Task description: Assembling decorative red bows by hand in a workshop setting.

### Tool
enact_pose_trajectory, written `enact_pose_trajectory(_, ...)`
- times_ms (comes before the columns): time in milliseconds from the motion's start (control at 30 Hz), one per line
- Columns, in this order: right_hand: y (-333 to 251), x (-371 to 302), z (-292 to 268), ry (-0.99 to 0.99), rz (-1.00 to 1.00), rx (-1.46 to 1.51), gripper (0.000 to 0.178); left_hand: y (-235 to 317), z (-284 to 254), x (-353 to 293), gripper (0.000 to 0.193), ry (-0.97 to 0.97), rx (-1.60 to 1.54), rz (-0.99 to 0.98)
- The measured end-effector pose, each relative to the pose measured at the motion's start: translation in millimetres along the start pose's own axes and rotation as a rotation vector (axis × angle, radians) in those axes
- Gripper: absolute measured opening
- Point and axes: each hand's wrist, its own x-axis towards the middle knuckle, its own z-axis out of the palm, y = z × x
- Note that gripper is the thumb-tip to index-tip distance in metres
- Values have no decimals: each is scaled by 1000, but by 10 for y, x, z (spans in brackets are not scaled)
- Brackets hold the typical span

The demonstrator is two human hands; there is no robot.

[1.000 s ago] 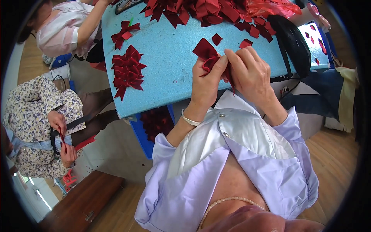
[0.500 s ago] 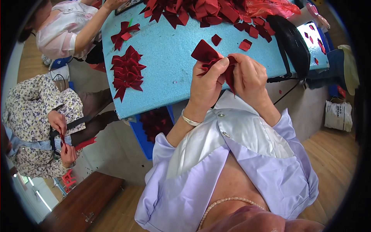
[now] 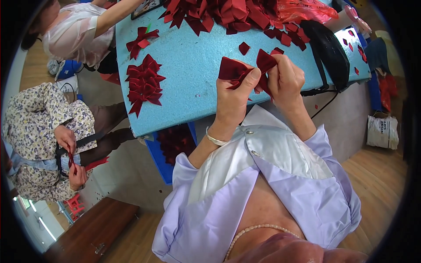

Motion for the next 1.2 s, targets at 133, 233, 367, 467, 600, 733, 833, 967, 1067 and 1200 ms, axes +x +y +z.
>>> enact_pose_trajectory(133,-70,-48,24,-74,487,657,17,-23,-102,-26,11,18,36,-22)
enact_pose_trajectory(233,17,39,-110,-201,663,1088,18,-56,-154,-23,12,78,93,-4)
enact_pose_trajectory(367,21,34,-71,-274,835,900,16,-110,-165,-28,15,76,188,-25)
enact_pose_trajectory(467,42,-36,41,-236,762,890,14,-143,-139,-27,16,84,184,-21)
enact_pose_trajectory(600,24,-79,92,-79,762,1122,13,-139,-149,-15,16,73,68,-48)
enact_pose_trajectory(733,142,36,-46,-223,742,1222,20,-141,-222,-10,15,93,-47,-64)
enact_pose_trajectory(833,105,-24,-10,-256,707,1081,26,-143,-179,-9,15,101,-66,-87)
enact_pose_trajectory(967,73,-18,-23,-285,717,1087,24,-145,-159,-12,16,95,-45,-84)
enact_pose_trajectory(1067,82,15,-43,-357,723,1021,23,-144,-168,-4,17,95,-3,-68)
enact_pose_trajectory(1200,117,-50,-20,-345,745,1142,23,-120,-152,6,17,98,-68,-65)
